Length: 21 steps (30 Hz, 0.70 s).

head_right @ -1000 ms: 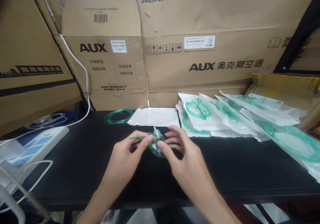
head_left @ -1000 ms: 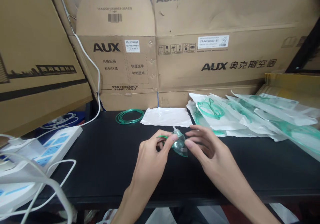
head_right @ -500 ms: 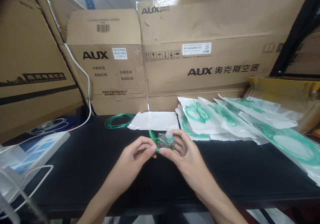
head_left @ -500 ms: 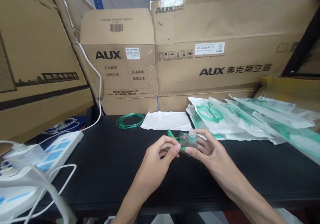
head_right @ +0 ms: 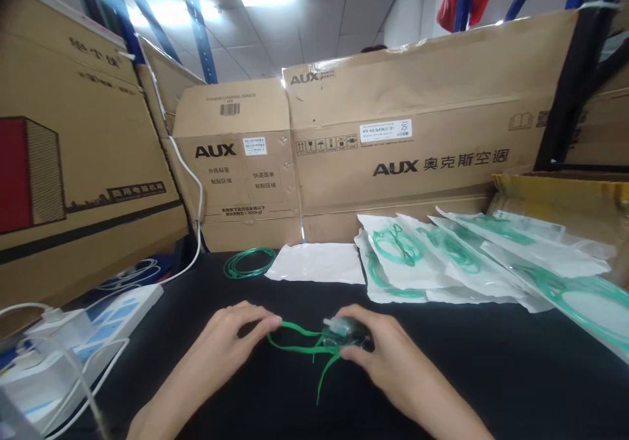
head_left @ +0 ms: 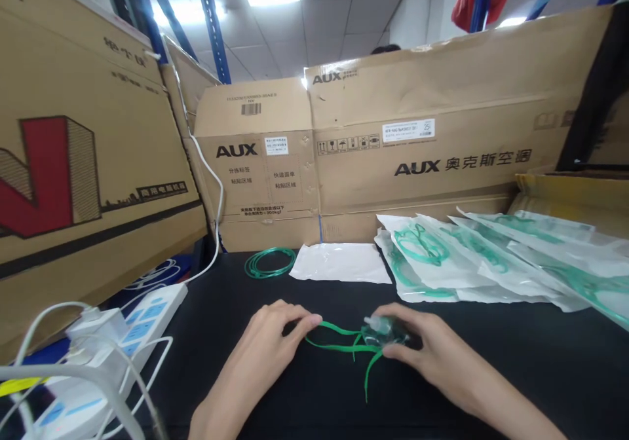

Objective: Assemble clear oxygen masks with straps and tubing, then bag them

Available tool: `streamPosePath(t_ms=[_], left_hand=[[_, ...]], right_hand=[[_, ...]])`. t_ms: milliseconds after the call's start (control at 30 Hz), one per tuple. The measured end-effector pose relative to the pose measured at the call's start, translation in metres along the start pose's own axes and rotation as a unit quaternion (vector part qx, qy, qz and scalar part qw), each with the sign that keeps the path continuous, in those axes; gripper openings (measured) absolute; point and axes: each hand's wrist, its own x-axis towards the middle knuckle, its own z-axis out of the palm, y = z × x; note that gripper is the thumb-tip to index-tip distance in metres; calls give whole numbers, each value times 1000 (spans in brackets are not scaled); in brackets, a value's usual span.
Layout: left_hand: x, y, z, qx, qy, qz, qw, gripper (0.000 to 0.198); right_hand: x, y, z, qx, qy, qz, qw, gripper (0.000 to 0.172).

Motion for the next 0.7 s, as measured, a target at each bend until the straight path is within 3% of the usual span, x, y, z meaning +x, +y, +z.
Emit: streamPosePath(t_ms=[100, 267, 367, 433, 533, 700], left_hand=[[21, -15, -9, 73, 33, -11, 997, 37], [83, -57, -27, 172, 7, -67, 983, 27], [99, -74, -29, 201, -19, -98, 975, 17], [91, -77, -27, 215, -24, -101, 971, 13], [56, -68, -23, 223, -24, -86, 971, 16], [-6, -24, -10, 174, -45, -51, 982, 18]], right_hand=[[-3, 7, 11, -71, 36, 5, 997, 36], [-6, 10, 14, -94, 43, 2, 995, 41], [-5, 6, 12, -98, 25, -14, 995, 36], [-4, 6, 10, -93, 16, -28, 995, 35], [-4, 9, 6, -93, 19, -19, 995, 39], [-8, 21, -3, -121, 10, 16, 992, 41]])
